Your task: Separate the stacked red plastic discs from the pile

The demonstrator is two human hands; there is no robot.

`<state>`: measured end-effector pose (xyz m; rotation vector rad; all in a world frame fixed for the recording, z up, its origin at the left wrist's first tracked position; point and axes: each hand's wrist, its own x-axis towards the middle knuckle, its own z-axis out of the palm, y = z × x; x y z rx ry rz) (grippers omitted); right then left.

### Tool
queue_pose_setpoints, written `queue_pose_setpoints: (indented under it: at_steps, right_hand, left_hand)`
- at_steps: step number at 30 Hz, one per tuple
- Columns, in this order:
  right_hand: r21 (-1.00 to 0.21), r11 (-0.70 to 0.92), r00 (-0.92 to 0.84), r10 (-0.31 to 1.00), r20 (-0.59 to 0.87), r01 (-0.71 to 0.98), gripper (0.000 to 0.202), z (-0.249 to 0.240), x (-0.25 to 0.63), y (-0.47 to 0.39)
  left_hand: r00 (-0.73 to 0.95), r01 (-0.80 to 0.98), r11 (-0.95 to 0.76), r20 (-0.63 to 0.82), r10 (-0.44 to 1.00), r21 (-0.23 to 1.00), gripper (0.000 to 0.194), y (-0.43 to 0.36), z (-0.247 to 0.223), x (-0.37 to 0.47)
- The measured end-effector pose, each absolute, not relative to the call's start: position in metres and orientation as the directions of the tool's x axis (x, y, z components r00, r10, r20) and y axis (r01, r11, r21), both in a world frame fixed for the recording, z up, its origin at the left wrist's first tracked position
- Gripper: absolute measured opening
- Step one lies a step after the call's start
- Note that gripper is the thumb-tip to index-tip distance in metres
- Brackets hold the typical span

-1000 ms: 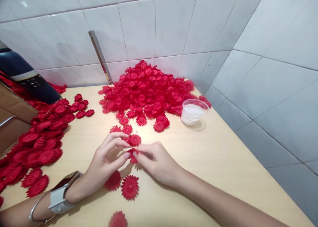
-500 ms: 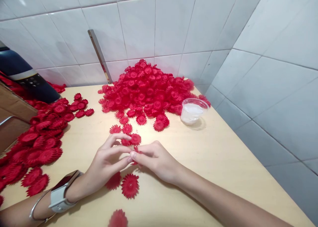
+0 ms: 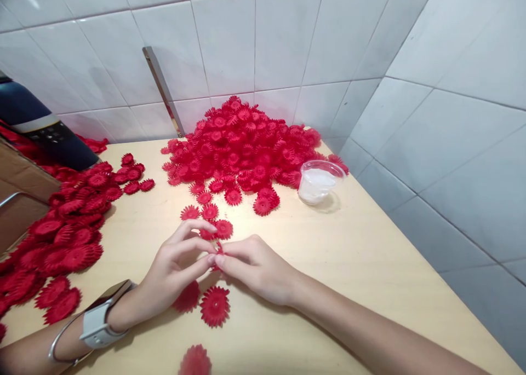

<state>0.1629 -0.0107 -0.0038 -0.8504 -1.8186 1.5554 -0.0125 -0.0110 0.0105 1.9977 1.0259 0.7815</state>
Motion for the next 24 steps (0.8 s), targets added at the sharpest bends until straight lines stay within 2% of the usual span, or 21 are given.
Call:
queue_pose_setpoints:
  at_steps: [8,20,22,24]
  right_hand:
    - [-0.986,0.087,-0.521,0.853,0.001,0.141,0.034,-0.0078,0.1626,-0.0105]
    - [-0.998,-0.034,-0.488,0.871,-0.056,0.054,0.025,-0.0062,0.1617,-0.0080]
    - [-0.998,-0.061,-0.501,0.863,-0.065,0.024,0.024,-0.0067,0.1625,-0.0083]
    - [-0.997,-0.079,-0.503,0.861,-0.068,-0.002,0.024,-0.0073,0.1636,-0.0088]
  left_hand:
    - [0.279,0.479,-0.318,0.202,0.939,0.818,0.014,-0.0097,0.0067,-0.0095]
    - [0.186,0.421,-0.262,0.200,0.962,0.868,0.012,-0.0101,0.0054,-0.0065]
    - [0.124,0.406,-0.236,0.202,0.971,0.883,0.013,-0.0067,0.0050,-0.0082]
    - [-0.010,0.379,-0.181,0.199,0.980,0.908,0.016,-0.0027,0.0036,-0.0100]
